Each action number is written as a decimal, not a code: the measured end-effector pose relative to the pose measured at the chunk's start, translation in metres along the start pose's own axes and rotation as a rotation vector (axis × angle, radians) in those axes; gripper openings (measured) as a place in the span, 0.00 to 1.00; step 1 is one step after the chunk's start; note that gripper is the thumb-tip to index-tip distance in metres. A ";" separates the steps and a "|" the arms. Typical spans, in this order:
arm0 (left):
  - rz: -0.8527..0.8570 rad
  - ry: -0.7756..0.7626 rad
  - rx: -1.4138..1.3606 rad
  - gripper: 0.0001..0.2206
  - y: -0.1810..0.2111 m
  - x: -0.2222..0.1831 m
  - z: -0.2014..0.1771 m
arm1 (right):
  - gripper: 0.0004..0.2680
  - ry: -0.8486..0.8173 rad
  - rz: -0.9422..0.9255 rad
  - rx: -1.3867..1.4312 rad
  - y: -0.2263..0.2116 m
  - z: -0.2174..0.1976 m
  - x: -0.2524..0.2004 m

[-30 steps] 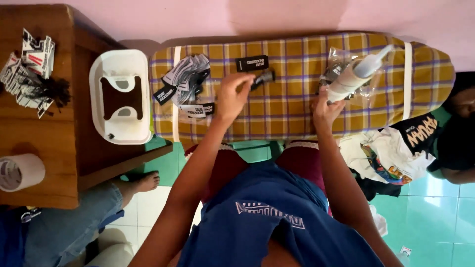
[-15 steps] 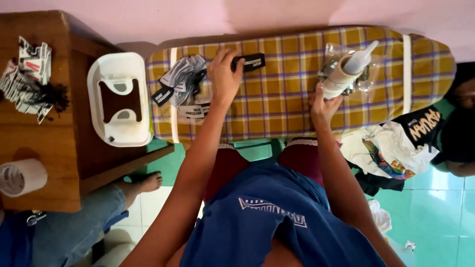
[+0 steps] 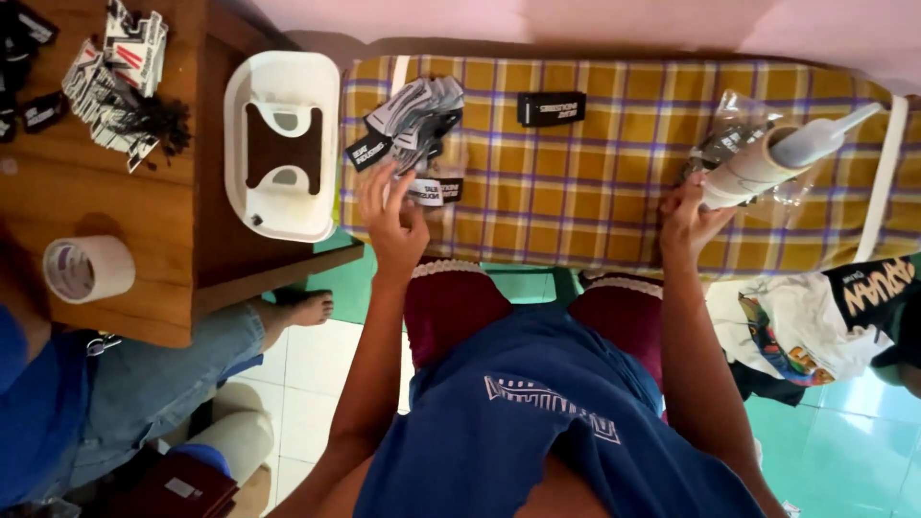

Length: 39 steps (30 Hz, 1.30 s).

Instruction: A person is picking up small clothing labels from a pile on a table and applying them to a white cylindrical tool, likely for organization or preparation for heat pressing.

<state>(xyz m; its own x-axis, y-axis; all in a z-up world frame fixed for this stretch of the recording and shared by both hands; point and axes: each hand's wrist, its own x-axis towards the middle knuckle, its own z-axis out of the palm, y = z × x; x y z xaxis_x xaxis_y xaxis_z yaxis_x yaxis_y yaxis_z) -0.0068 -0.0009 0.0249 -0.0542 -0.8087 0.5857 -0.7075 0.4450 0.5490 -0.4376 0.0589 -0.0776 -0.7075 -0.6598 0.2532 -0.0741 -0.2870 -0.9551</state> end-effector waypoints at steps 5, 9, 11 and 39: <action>0.041 -0.175 0.251 0.18 -0.017 -0.004 -0.016 | 0.14 -0.076 -0.054 -0.039 0.040 -0.028 0.004; 0.115 -0.162 0.310 0.05 -0.030 -0.006 -0.015 | 0.12 -0.093 -0.081 -0.060 0.029 -0.023 0.004; 0.096 -0.158 0.297 0.10 -0.032 -0.007 -0.012 | 0.09 -0.082 -0.086 -0.053 0.005 -0.006 0.003; 0.456 -0.134 -0.250 0.11 0.100 0.012 0.096 | 0.17 -0.071 -0.114 -0.125 -0.058 0.023 0.007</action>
<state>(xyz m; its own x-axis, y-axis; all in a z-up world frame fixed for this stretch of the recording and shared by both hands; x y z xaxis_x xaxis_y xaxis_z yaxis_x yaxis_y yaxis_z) -0.1455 -0.0028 0.0298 -0.4181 -0.5466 0.7255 -0.4026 0.8275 0.3915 -0.4221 0.0551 -0.0171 -0.6387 -0.6763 0.3670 -0.2410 -0.2772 -0.9301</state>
